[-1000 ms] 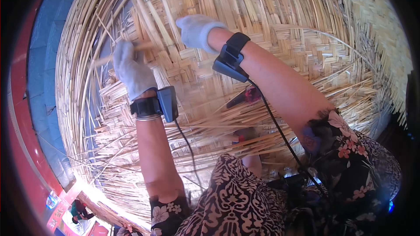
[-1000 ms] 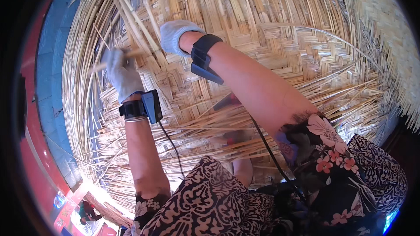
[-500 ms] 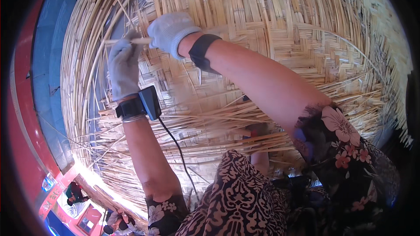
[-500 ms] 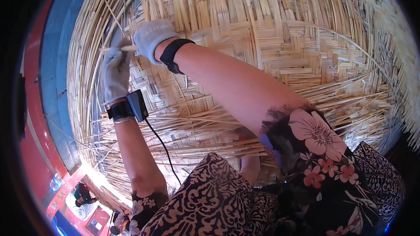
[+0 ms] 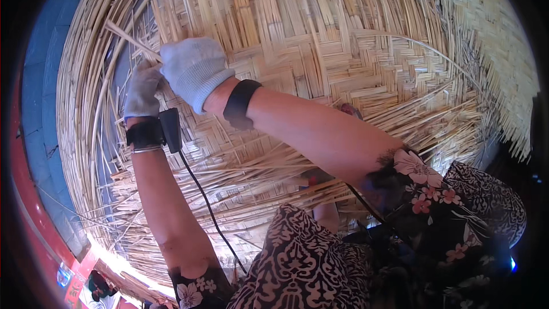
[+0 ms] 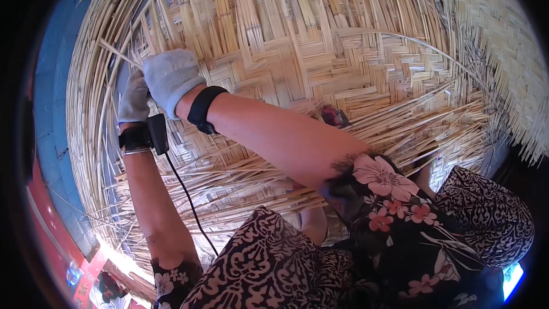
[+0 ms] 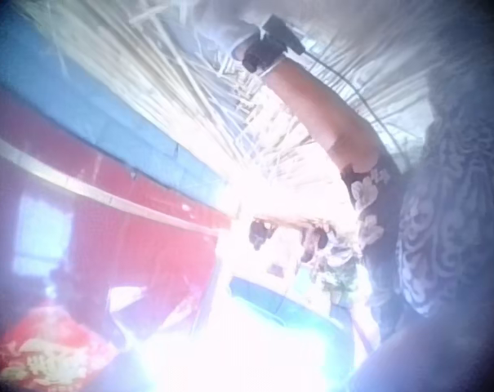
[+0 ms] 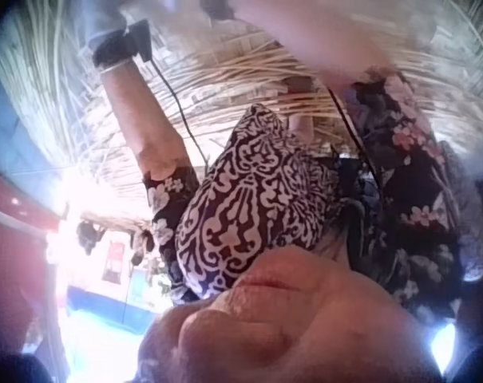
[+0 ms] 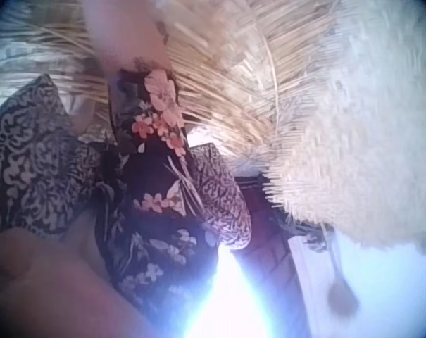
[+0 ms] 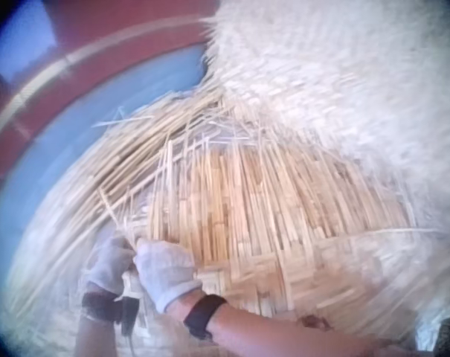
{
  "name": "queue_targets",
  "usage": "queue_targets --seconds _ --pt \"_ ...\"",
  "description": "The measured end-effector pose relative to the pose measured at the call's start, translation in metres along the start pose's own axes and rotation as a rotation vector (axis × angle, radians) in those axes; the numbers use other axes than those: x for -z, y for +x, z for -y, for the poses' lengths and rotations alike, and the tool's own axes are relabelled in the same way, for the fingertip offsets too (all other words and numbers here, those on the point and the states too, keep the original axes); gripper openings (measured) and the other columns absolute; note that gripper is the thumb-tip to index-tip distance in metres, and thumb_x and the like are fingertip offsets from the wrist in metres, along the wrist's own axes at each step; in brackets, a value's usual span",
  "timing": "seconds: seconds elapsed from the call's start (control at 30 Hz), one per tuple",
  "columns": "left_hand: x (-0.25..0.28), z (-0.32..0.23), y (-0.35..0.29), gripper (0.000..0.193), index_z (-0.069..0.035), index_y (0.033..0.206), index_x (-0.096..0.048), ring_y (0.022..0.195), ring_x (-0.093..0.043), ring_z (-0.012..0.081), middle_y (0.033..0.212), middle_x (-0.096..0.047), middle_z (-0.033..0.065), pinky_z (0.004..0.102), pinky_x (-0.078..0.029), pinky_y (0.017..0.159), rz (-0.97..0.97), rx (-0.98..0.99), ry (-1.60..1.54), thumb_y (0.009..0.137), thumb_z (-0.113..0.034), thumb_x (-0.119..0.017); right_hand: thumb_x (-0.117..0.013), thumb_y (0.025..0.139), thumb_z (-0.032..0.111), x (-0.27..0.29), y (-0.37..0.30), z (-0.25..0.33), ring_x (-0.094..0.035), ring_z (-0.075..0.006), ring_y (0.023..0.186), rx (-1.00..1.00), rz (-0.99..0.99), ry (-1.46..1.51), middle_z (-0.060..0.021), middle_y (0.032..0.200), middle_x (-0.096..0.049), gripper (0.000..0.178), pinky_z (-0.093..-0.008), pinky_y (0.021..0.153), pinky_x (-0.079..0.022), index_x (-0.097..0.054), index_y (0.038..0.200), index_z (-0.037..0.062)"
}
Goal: The recorder is weaving thin bamboo strips to create a large circular mat.
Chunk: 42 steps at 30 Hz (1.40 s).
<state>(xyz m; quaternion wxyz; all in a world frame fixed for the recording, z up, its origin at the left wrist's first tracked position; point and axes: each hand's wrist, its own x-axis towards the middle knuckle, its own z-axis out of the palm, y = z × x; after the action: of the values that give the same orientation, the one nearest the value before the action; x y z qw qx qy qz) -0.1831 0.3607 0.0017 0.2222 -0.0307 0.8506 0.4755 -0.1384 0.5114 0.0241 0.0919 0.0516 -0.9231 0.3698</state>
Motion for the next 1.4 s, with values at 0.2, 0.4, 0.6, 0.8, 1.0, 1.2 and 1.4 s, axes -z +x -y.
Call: queue_targets --seconds 0.2,0.4,0.6,0.8,1.0,1.2,1.4 --pt "-0.018 0.008 -0.029 0.026 0.000 0.104 -0.062 0.086 -0.060 0.0119 0.093 -0.065 0.0070 0.0254 -0.047 0.073 -0.188 -0.171 -0.530 0.079 -0.008 -0.063 -0.060 0.076 0.024 -0.003 0.009 -0.023 -0.061 -0.0318 0.070 -0.189 0.059 0.081 -0.0117 0.073 -0.063 0.018 -0.0443 0.062 -0.048 -0.065 0.079 0.0069" --pt "-0.039 -0.009 -0.040 0.018 -0.001 0.096 -0.063 0.079 -0.058 0.0126 0.084 -0.062 0.0030 0.0236 -0.047 0.067 -0.692 -0.106 -0.793 0.078 -0.001 -0.063 -0.056 0.077 0.021 -0.008 0.032 -0.041 -0.062 -0.0309 0.083 0.084 0.554 -0.090 -0.0159 0.087 -0.065 0.023 -0.0407 0.074 -0.049 -0.065 0.094 0.0073" --pt "-0.042 0.022 -0.061 0.010 -0.001 0.079 -0.063 0.061 -0.054 0.0104 0.071 -0.059 0.0022 0.0219 -0.043 0.056 -0.869 -0.173 -0.697 0.074 0.007 -0.059 -0.051 0.085 0.026 0.060 0.012 -0.050 -0.063 -0.0268 0.083 0.035 0.371 0.059 -0.0140 0.092 -0.065 0.040 -0.0350 0.075 -0.050 -0.053 0.121 0.0095" --pt "-0.057 0.064 -0.077 0.020 -0.006 0.096 -0.068 0.077 -0.058 0.0204 0.090 -0.060 0.0107 0.0318 -0.046 0.070 -0.766 -0.064 -0.319 0.078 -0.007 -0.057 -0.051 0.085 0.025 0.228 -0.022 -0.106 -0.062 -0.0255 0.077 0.209 0.262 -0.360 -0.0083 0.093 -0.065 0.034 -0.0343 0.069 -0.050 -0.056 0.117 0.0123" --pt "-0.080 0.039 -0.079 0.034 -0.019 0.109 -0.060 0.102 -0.048 0.0311 0.107 -0.047 0.0112 0.0390 -0.047 0.081 -0.638 0.170 0.529 0.075 -0.026 -0.064 -0.053 0.080 0.020 0.222 -0.142 -0.104 -0.059 -0.0237 0.072 0.569 0.411 -0.689 -0.0052 0.077 -0.058 0.010 -0.0373 0.059 -0.047 -0.060 0.086 0.0175" --pt "-0.080 0.057 -0.090 0.038 -0.020 0.115 -0.054 0.107 -0.045 0.0317 0.115 -0.046 0.0106 0.0409 -0.046 0.084 -0.556 -0.098 0.704 0.078 -0.027 -0.059 -0.054 0.079 0.021 0.136 -0.202 -0.105 -0.056 -0.0237 0.089 0.262 0.508 -0.756 -0.0055 0.089 -0.059 0.013 -0.0402 0.073 -0.042 -0.061 0.088 0.0151" --pt "-0.081 0.062 -0.104 0.037 -0.021 0.117 -0.053 0.107 -0.046 0.0312 0.124 -0.044 0.0072 0.0421 -0.044 0.086 -0.497 -0.238 0.724 0.080 -0.019 -0.055 -0.061 0.076 0.022 0.133 -0.198 -0.087 -0.059 -0.0244 0.080 0.236 0.504 -0.875 -0.0067 0.086 -0.059 0.013 -0.0384 0.066 -0.044 -0.061 0.086 0.0142"
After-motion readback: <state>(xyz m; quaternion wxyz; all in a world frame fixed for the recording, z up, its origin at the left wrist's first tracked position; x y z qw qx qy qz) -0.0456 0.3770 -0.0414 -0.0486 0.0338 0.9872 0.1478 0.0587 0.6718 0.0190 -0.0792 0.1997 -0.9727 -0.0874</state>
